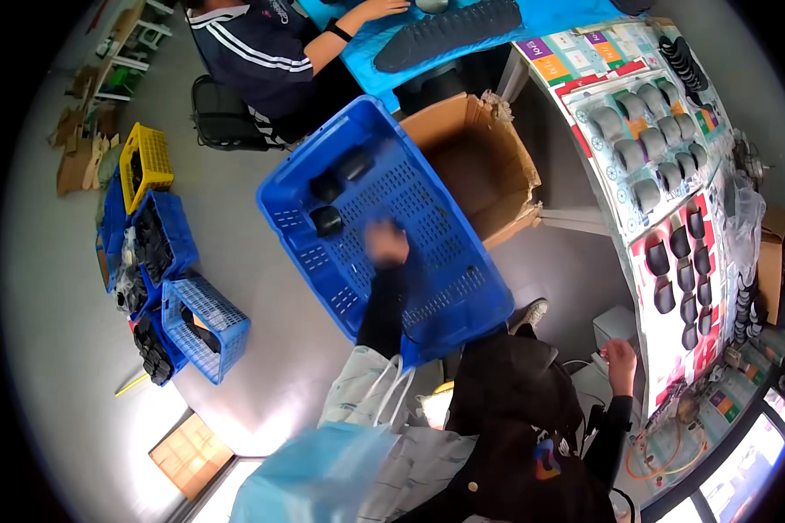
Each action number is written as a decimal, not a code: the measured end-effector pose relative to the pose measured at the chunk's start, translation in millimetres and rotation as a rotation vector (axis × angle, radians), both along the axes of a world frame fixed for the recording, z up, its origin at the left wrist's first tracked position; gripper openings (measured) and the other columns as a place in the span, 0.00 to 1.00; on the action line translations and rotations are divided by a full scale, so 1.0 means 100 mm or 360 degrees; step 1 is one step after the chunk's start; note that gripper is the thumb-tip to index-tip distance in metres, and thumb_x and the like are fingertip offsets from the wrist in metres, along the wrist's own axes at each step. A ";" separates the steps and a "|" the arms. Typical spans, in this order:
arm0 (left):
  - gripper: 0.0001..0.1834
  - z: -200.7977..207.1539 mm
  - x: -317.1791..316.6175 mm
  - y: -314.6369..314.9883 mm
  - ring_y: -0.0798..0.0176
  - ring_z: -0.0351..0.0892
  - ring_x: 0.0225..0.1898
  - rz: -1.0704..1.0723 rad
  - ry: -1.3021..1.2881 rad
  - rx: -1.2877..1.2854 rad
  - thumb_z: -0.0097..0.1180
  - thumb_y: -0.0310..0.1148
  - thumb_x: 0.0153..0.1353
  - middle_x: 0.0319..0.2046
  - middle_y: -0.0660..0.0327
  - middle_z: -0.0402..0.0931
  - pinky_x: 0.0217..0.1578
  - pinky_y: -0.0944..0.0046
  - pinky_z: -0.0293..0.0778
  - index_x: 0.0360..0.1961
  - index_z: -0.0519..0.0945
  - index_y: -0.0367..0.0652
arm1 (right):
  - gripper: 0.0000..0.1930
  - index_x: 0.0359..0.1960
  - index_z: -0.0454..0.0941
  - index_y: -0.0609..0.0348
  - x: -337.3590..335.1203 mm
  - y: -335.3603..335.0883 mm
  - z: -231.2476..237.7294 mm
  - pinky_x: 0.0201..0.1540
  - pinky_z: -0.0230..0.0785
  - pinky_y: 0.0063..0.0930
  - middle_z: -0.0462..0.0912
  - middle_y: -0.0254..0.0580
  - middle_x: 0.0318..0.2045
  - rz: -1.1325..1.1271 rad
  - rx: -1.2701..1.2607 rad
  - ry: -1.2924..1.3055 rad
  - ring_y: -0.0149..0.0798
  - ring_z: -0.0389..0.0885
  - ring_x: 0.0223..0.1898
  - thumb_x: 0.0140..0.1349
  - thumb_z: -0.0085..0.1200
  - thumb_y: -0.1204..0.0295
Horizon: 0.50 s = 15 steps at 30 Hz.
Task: Organizing and inspecting various shoe components like linings and soles in a factory setting.
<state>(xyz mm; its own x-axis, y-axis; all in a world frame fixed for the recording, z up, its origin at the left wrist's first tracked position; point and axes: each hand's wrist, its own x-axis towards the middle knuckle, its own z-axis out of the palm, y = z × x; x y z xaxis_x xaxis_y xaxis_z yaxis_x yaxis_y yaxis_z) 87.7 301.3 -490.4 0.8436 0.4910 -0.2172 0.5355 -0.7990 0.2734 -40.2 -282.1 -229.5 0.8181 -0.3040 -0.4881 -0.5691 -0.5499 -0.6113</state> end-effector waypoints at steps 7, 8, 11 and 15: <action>0.39 0.33 -0.52 -0.85 0.39 0.57 0.67 0.0365 0.0222 -0.0058 0.64 0.39 0.53 0.73 0.54 0.49 0.54 0.31 0.70 0.68 0.67 0.69 | 0.08 0.38 0.81 0.63 0.06 0.15 -0.03 0.33 0.73 0.22 0.86 0.38 0.29 0.0124 0.0060 -0.0005 0.29 0.84 0.32 0.68 0.56 0.70; 0.38 0.33 -0.55 -0.95 0.40 0.57 0.67 0.0436 0.0271 -0.0076 0.62 0.35 0.52 0.73 0.54 0.50 0.54 0.31 0.70 0.67 0.70 0.68 | 0.08 0.38 0.81 0.62 0.05 0.14 0.00 0.32 0.71 0.20 0.86 0.36 0.30 0.0190 0.0018 0.0004 0.26 0.84 0.33 0.69 0.55 0.70; 0.32 0.18 -0.70 -0.89 0.38 0.63 0.63 0.0732 0.0108 -0.0157 0.59 0.34 0.51 0.72 0.51 0.53 0.54 0.35 0.72 0.61 0.78 0.62 | 0.08 0.39 0.81 0.62 0.05 0.15 -0.01 0.33 0.73 0.22 0.87 0.37 0.31 0.0231 0.0093 0.0040 0.27 0.84 0.33 0.68 0.56 0.69; 0.22 -0.13 -0.88 -0.42 0.41 0.80 0.37 0.0822 -0.0246 -0.0499 0.56 0.37 0.55 0.40 0.46 0.82 0.50 0.47 0.76 0.51 0.84 0.42 | 0.08 0.38 0.81 0.63 0.04 0.11 -0.06 0.37 0.76 0.26 0.87 0.42 0.30 0.0387 0.0166 -0.0012 0.33 0.87 0.33 0.66 0.57 0.70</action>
<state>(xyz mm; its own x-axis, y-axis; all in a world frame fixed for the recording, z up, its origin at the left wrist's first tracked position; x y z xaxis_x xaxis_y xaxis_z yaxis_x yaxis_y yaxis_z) -0.4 259.7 -503.2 0.5476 0.7766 -0.3116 0.7668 -0.3167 0.5582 -35.9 -271.1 -235.4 0.8648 -0.0466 -0.5000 -0.4232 -0.6037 -0.6757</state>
